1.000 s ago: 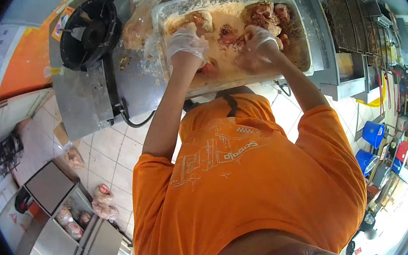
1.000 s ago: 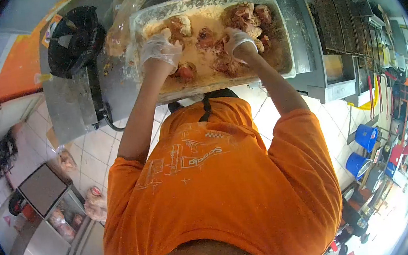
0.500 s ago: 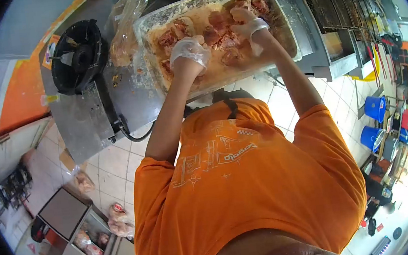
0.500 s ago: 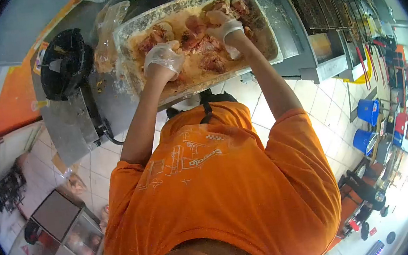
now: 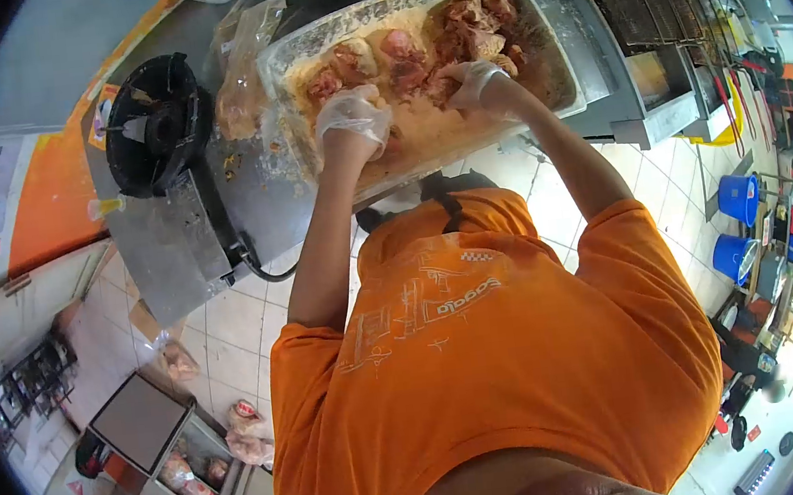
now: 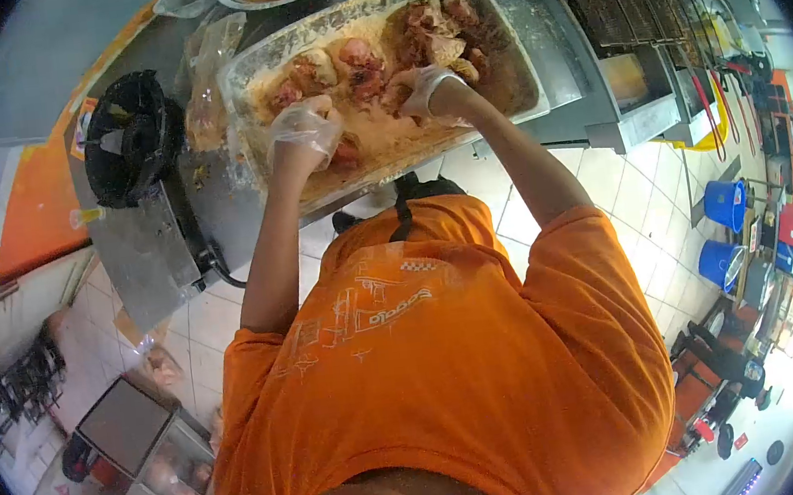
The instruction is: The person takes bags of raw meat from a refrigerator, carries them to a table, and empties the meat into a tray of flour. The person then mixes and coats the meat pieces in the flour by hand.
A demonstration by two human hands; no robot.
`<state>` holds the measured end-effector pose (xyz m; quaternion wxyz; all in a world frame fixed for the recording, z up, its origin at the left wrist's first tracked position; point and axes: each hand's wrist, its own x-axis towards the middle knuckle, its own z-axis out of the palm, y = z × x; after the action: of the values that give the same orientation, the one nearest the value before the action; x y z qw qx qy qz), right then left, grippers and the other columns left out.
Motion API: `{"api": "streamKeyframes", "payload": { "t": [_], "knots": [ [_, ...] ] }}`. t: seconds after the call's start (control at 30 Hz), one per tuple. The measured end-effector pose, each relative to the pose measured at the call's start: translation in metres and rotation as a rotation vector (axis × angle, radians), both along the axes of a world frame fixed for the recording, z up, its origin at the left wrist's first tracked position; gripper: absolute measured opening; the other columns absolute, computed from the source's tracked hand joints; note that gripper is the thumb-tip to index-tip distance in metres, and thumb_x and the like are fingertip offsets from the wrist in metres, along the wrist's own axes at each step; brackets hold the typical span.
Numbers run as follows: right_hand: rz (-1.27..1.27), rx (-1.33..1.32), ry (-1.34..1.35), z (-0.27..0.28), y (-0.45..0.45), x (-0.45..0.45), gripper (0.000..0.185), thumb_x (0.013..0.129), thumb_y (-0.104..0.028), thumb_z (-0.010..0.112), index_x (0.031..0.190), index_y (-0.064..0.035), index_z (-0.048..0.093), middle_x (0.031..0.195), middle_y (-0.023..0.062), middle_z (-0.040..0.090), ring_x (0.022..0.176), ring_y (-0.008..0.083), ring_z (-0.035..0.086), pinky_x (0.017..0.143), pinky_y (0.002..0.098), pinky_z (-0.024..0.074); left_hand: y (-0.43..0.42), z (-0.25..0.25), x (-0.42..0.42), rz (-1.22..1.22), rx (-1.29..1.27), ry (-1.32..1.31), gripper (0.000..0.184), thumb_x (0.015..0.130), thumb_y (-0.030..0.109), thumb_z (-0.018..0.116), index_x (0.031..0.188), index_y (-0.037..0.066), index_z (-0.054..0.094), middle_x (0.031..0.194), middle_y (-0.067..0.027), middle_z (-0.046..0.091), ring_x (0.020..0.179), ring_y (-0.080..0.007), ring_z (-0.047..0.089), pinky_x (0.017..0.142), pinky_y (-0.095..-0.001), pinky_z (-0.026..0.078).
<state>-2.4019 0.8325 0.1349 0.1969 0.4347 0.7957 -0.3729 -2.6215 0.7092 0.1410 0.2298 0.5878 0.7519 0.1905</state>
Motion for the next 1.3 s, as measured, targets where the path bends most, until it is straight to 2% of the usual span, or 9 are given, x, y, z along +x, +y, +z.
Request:
{"api": "streamKeyframes", "payload": {
  "t": [0.2, 0.47, 0.57, 0.8, 0.93, 1.03, 1.1, 1.2, 1.3],
  "knots": [
    [-0.115, 0.148, 0.505, -0.003, -0.018, -0.016, 0.066, 0.077, -0.028, 0.076, 0.135, -0.0109, 0.052, 0.122, 0.0114, 0.065, 0.109, 0.0271, 0.062, 0.093, 0.035, 0.0487, 0.002, -0.007, -0.003, -0.038, -0.015, 0.001, 0.048, 0.081, 0.04, 0.063, 0.118, 0.011, 0.066, 0.1, -0.0125, 0.071, 0.098, -0.0272, 0.066, 0.09, -0.0363, 0.049],
    [-0.175, 0.617, -0.02, 0.0, 0.06, 0.044, 0.085, 0.079, -0.038, 0.071, 0.147, -0.0086, 0.03, 0.127, 0.0186, 0.059, 0.108, 0.0331, 0.062, 0.092, 0.0391, 0.0497, 0.009, -0.02, -0.012, 0.149, -0.16, 0.108, 0.065, 0.081, 0.037, 0.061, 0.136, 0.005, 0.048, 0.123, -0.0217, 0.06, 0.111, -0.0349, 0.06, 0.097, -0.0409, 0.046],
    [-0.067, 0.558, -0.455, -0.028, 0.065, 0.021, 0.089, 0.082, -0.047, 0.066, 0.145, 0.0041, 0.029, 0.11, 0.0177, 0.067, 0.096, 0.0297, 0.067, 0.074, 0.0412, 0.0542, 0.023, -0.026, -0.009, 0.166, -0.358, 0.107, 0.068, 0.081, 0.033, 0.058, 0.14, 0.004, 0.041, 0.125, -0.0244, 0.058, 0.111, -0.0368, 0.059, 0.097, -0.0414, 0.046],
    [-0.217, 0.412, -0.375, -0.008, 0.048, 0.022, 0.092, 0.076, -0.047, 0.069, 0.147, -0.0049, 0.03, 0.114, 0.0168, 0.066, 0.103, 0.0324, 0.064, 0.084, 0.0403, 0.0519, 0.034, -0.042, -0.011, 0.094, -0.565, 0.166, 0.078, 0.08, 0.039, 0.055, 0.147, 0.005, 0.032, 0.123, -0.0248, 0.06, 0.112, -0.0331, 0.06, 0.095, -0.0403, 0.046],
    [-0.217, 0.3, -0.112, 0.037, 0.033, 0.031, 0.083, 0.073, -0.046, 0.07, 0.142, -0.0106, 0.04, 0.114, 0.0174, 0.065, 0.103, 0.0331, 0.064, 0.084, 0.0393, 0.0515, 0.035, -0.129, -0.05, -0.145, -0.481, 0.276, 0.072, 0.084, 0.045, 0.056, 0.145, 0.011, 0.038, 0.13, -0.0194, 0.058, 0.121, -0.0308, 0.055, 0.099, -0.037, 0.045],
    [-0.124, 0.37, 0.407, 0.013, 0.051, 0.055, 0.067, 0.08, -0.043, 0.071, 0.126, 0.0, 0.049, 0.108, 0.0198, 0.067, 0.103, 0.0336, 0.064, 0.084, 0.0413, 0.0519, 0.034, -0.068, -0.036, -0.18, -0.241, 0.134, 0.067, 0.085, 0.041, 0.052, 0.139, 0.003, 0.041, 0.115, -0.0228, 0.064, 0.11, -0.031, 0.062, 0.09, -0.0374, 0.049],
    [-0.199, 0.552, 0.229, 0.014, 0.069, 0.042, 0.072, 0.08, -0.043, 0.071, 0.133, -0.0008, 0.044, 0.113, 0.0211, 0.064, 0.105, 0.0349, 0.063, 0.085, 0.0412, 0.0519, 0.047, -0.002, -0.01, 0.272, -0.458, 0.077, 0.059, 0.086, 0.042, 0.051, 0.131, 0.003, 0.049, 0.11, -0.0217, 0.067, 0.107, -0.0283, 0.063, 0.087, -0.0368, 0.05],
    [-0.315, 0.579, -0.028, 0.011, 0.097, 0.019, 0.082, 0.082, -0.043, 0.07, 0.142, 0.0005, 0.033, 0.123, 0.0243, 0.057, 0.108, 0.0372, 0.061, 0.089, 0.0417, 0.0516, 0.06, 0.005, -0.008, 0.324, -0.484, 0.054, 0.057, 0.085, 0.041, 0.05, 0.124, 0.0, 0.052, 0.099, -0.0231, 0.069, 0.102, -0.0293, 0.066, 0.085, -0.038, 0.051],
    [-0.195, 0.752, -0.199, -0.021, 0.102, -0.005, 0.058, 0.086, -0.028, 0.064, 0.128, 0.0061, 0.045, 0.123, 0.0224, 0.057, 0.109, 0.0343, 0.061, 0.086, 0.0389, 0.0539, 0.074, -0.089, -0.035, 0.268, -0.355, 0.261, 0.058, 0.085, 0.04, 0.049, 0.117, -0.007, 0.054, 0.084, -0.0254, 0.069, 0.088, -0.032, 0.068, 0.082, -0.0392, 0.051]
  ]
}}
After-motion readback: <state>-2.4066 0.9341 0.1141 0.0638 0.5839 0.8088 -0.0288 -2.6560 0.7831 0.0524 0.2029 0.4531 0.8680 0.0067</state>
